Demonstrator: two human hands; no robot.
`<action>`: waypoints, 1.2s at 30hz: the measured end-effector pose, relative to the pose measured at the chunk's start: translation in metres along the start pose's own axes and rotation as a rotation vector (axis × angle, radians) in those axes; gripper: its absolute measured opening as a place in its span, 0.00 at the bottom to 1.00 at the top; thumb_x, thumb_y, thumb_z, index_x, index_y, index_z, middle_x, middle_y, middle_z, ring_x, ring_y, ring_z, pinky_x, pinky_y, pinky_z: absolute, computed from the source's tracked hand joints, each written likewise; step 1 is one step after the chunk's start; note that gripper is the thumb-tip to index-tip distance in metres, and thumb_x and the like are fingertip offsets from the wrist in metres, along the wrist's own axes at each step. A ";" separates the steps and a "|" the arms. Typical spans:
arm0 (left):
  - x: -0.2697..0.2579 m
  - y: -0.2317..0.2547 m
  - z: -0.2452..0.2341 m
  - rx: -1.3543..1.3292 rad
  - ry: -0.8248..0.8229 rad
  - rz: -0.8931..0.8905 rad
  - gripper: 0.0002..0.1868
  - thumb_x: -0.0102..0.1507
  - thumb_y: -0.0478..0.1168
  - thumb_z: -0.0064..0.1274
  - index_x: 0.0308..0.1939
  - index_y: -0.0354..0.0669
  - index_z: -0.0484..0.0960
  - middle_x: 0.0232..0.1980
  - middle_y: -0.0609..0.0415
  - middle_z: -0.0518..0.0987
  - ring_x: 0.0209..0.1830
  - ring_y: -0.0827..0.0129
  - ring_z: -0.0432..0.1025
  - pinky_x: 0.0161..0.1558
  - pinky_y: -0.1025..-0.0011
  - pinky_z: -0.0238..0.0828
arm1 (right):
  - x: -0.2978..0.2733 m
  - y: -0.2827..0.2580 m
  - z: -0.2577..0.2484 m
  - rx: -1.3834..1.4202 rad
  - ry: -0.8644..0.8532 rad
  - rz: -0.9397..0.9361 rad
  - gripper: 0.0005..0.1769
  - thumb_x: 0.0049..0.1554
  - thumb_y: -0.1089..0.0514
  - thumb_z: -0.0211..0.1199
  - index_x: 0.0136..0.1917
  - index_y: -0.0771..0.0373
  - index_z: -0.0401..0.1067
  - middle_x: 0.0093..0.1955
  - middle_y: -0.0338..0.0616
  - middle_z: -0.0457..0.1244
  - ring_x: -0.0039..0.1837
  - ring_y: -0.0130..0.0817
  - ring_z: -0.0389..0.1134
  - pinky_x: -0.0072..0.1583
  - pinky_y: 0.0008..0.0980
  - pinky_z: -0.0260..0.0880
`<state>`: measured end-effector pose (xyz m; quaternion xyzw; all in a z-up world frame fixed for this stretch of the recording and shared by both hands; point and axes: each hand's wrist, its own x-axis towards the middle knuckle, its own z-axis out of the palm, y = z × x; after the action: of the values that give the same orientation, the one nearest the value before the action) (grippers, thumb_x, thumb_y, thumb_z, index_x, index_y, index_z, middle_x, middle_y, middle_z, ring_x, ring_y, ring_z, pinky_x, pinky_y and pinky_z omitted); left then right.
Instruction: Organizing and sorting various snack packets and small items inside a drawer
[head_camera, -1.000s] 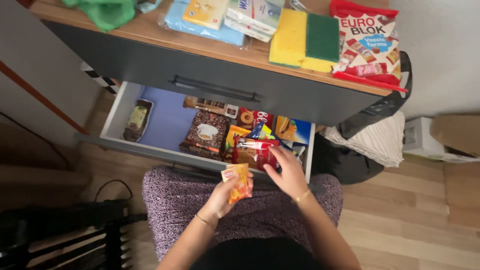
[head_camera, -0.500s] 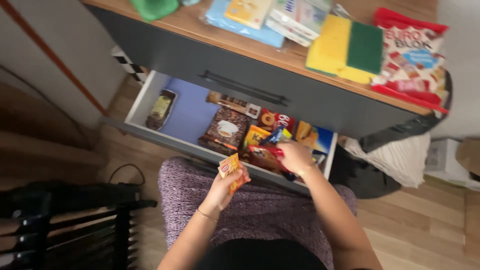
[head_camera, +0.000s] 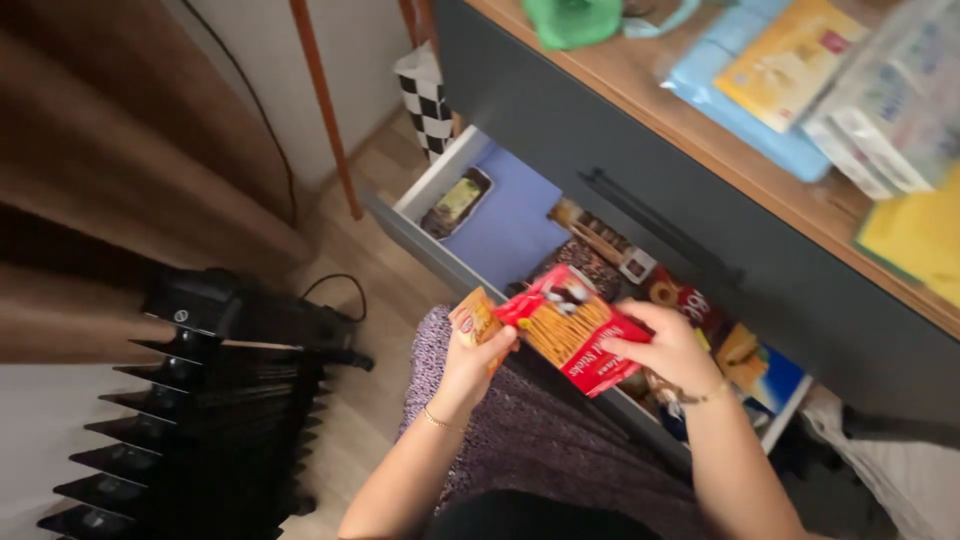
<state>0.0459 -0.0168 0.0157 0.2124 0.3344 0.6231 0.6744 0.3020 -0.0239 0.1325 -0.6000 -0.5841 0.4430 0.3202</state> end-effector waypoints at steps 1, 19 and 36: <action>0.003 0.007 -0.006 -0.012 0.030 0.036 0.25 0.51 0.27 0.71 0.49 0.34 0.77 0.36 0.42 0.82 0.27 0.58 0.79 0.29 0.66 0.80 | 0.011 -0.009 0.007 0.010 -0.046 0.020 0.27 0.41 0.61 0.82 0.55 0.68 0.81 0.48 0.59 0.75 0.54 0.41 0.74 0.59 0.45 0.72; 0.125 0.032 -0.052 0.743 0.385 0.794 0.13 0.58 0.25 0.63 0.39 0.41 0.76 0.38 0.48 0.83 0.40 0.60 0.81 0.46 0.68 0.76 | 0.275 0.152 0.126 0.616 0.122 0.208 0.21 0.62 0.61 0.65 0.68 0.61 0.67 0.58 0.46 0.68 0.56 0.39 0.73 0.54 0.40 0.80; 0.081 -0.083 -0.120 1.112 -0.111 0.924 0.16 0.62 0.49 0.60 0.36 0.39 0.79 0.53 0.41 0.81 0.51 0.43 0.75 0.52 0.46 0.72 | 0.341 0.232 0.188 -0.695 -0.039 0.160 0.35 0.54 0.41 0.70 0.73 0.44 0.68 0.63 0.45 0.68 0.66 0.45 0.70 0.65 0.43 0.73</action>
<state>0.0176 0.0364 -0.1402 0.6750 0.4433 0.5704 0.1503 0.2028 0.2609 -0.2058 -0.7084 -0.6569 0.2531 0.0501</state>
